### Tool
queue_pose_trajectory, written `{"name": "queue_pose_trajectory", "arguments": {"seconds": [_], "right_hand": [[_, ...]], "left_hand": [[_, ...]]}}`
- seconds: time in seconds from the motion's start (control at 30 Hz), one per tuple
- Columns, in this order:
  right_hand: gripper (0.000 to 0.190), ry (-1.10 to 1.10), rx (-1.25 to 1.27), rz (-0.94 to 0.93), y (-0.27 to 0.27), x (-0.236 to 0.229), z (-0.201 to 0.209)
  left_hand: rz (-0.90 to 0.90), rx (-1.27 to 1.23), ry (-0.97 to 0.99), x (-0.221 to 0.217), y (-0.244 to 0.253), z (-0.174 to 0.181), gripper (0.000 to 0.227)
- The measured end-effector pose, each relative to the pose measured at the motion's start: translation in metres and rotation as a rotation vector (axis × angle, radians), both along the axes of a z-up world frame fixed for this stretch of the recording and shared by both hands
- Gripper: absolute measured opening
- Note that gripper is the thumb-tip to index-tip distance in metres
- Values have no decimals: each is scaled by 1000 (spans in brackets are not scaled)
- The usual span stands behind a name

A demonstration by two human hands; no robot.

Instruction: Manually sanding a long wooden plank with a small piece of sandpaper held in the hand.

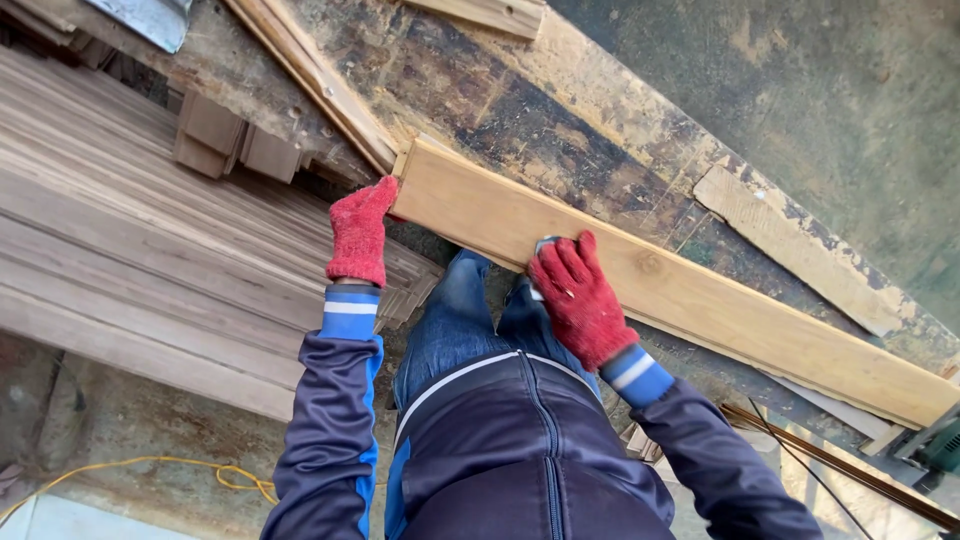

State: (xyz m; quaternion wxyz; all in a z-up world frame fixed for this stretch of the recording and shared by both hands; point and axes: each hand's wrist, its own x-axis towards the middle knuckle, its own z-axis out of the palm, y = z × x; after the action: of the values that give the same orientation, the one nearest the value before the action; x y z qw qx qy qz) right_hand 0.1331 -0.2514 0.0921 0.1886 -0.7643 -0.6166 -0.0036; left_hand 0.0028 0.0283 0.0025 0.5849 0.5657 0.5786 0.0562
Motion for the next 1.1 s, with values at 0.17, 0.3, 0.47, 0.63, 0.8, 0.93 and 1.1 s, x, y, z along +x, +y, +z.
{"name": "queue_pose_trajectory", "arguments": {"seconds": [0.17,0.3,0.47,0.63,0.8,0.93,1.1], "right_hand": [[24,50,186,12,97,-10,-21],[31,61,250,-77,125,-14,-23],[33,158,150,-89,-22,-5,-39],[50,62,-126,-217,-101,0,-6],[41,103,73,-154,-5,-13,-37],[53,158,143,-132,59,-23,-49],[51,139,64,-332,-75,1,-55]], "left_hand": [[-16,46,-27,-1,-5,4,38],[-33,103,16,-2,-5,-4,39],[28,-9,6,-14,5,-19,37],[12,-40,97,-16,11,-16,44],[-20,8,42,-18,9,-24,49],[-135,89,59,-22,12,-13,54],[-118,23,66,-10,13,5,54]]}}
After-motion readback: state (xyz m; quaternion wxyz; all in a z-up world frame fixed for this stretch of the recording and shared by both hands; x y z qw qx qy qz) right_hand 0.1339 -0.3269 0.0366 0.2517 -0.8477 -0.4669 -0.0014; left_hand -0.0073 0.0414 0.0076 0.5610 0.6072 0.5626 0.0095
